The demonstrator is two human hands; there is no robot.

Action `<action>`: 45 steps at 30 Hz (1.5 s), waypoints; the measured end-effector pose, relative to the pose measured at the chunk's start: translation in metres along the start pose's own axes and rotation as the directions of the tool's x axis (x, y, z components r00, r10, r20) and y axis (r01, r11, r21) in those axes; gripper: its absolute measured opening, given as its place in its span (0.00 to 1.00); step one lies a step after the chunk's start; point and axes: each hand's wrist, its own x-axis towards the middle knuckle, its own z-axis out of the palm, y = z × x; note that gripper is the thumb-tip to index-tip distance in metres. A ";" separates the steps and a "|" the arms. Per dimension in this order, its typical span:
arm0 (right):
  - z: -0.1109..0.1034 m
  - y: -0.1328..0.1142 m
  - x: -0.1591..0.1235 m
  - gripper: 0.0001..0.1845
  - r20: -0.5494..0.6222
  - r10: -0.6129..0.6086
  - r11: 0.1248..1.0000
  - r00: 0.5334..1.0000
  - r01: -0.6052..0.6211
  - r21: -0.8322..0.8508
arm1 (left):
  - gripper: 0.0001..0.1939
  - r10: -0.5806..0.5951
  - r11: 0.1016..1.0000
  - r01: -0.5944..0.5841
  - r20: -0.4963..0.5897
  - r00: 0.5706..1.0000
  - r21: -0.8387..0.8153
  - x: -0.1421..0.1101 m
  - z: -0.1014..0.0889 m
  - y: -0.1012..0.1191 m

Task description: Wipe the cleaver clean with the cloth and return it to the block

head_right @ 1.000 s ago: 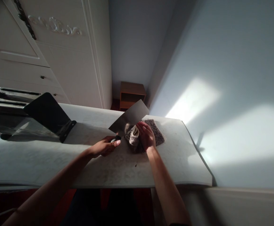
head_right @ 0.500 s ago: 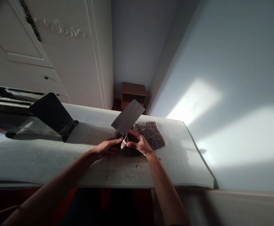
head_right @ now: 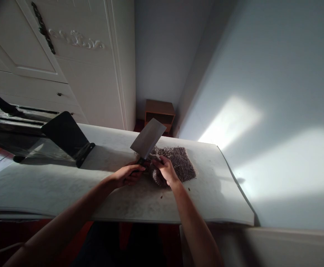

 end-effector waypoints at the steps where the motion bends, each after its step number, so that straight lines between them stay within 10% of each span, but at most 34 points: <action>1: -0.001 0.000 0.001 0.14 -0.048 0.019 0.997 0.999 -0.015 0.077 | 0.15 0.012 1.000 -0.012 0.000 1.000 0.005 0.000 0.000 0.000; 10: -0.007 0.000 0.000 0.16 -0.007 0.092 0.976 0.996 -0.088 0.200 | 0.19 0.012 0.977 0.017 -0.131 0.991 0.214 0.001 0.010 -0.003; 18: -0.025 -0.009 0.010 0.23 -0.451 0.211 0.928 0.867 -0.033 0.371 | 0.21 -0.046 0.958 0.063 -0.066 0.997 0.279 -0.007 0.007 0.002; 34: -0.057 0.000 0.016 0.17 -0.451 0.167 0.818 0.877 0.132 0.560 | 0.21 0.045 0.859 0.008 -0.090 0.995 0.512 -0.016 0.007 0.004; 40: -0.066 0.001 0.017 0.18 -0.488 0.179 0.796 0.854 0.165 0.582 | 0.19 0.305 0.743 -0.070 -0.244 0.921 0.666 -0.008 0.005 0.000; 45: -0.067 -0.001 0.016 0.16 -0.485 0.189 0.771 0.854 0.177 0.612 | 0.16 0.523 0.577 -0.027 -0.345 0.779 0.816 -0.005 0.000 0.000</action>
